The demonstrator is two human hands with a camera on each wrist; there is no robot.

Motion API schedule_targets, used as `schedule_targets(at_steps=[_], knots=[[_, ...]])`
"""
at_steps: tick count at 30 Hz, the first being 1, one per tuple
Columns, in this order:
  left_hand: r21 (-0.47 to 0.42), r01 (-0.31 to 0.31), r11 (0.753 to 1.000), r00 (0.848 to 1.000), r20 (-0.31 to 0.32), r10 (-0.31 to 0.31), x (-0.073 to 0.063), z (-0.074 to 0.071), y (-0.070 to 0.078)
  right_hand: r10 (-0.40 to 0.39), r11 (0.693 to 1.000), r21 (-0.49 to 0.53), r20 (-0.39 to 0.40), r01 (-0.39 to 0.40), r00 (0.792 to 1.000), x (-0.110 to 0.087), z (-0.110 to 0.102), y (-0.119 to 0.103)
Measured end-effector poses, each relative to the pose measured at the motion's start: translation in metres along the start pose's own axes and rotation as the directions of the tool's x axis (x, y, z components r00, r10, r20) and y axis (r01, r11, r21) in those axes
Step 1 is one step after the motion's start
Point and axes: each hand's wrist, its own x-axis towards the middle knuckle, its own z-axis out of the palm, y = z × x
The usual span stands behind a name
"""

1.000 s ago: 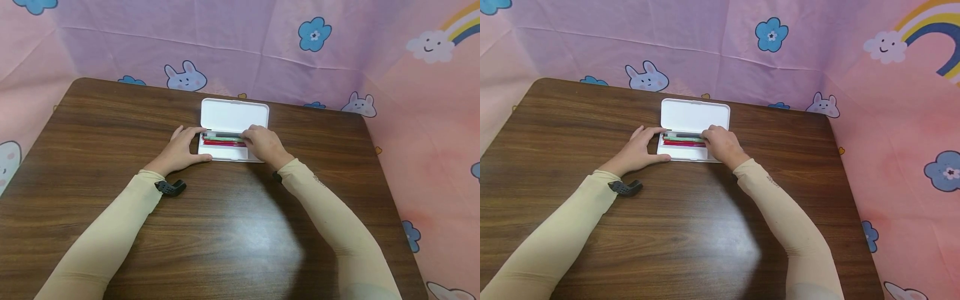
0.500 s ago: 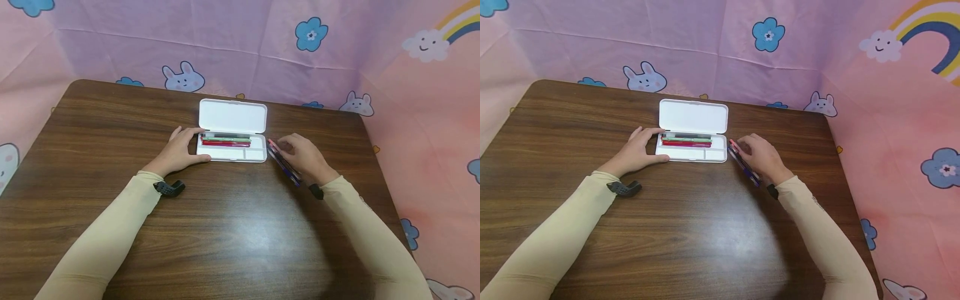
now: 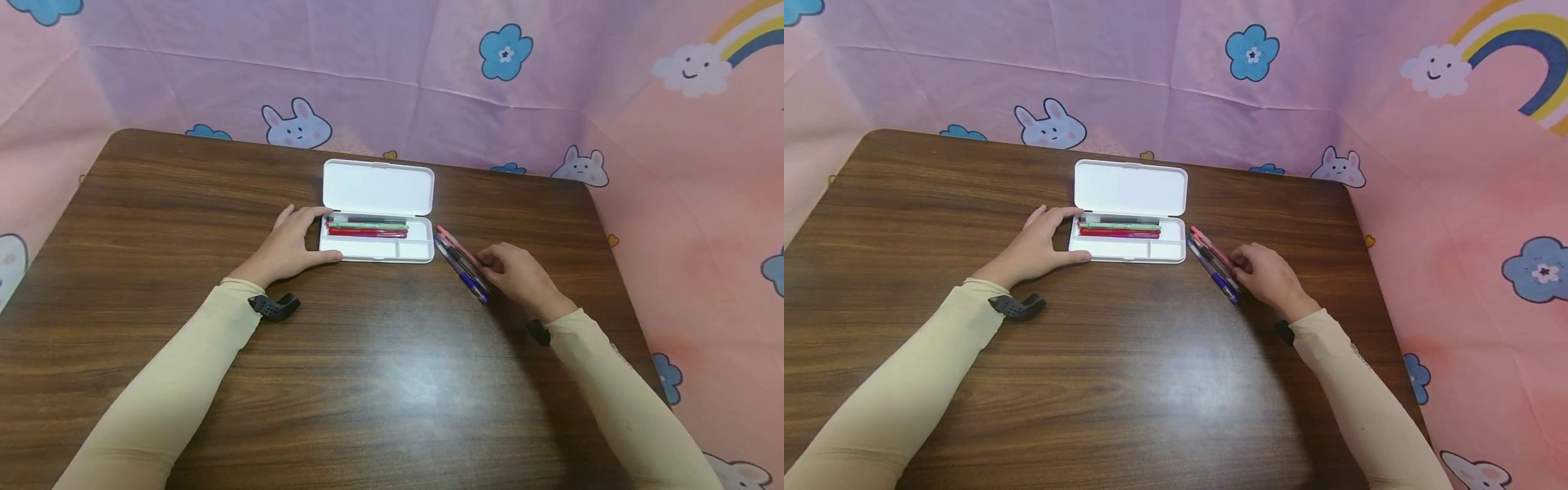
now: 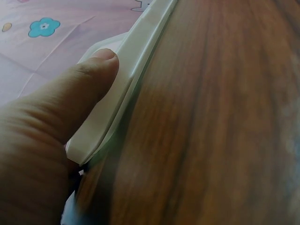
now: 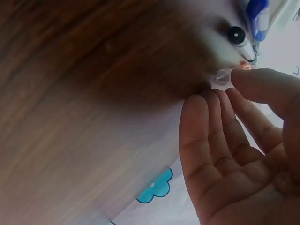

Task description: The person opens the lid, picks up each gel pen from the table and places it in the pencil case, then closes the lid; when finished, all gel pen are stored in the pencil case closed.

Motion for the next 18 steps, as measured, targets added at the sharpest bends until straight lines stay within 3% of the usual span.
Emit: schedule_targets(at_steps=[18], knots=[[0.009,0.003,1.0,1.0,0.001,-0.003,0.001,0.0,0.001,0.003,0.987,-0.162,-0.087,-0.017,0.996,0.005,-0.004,0.02]])
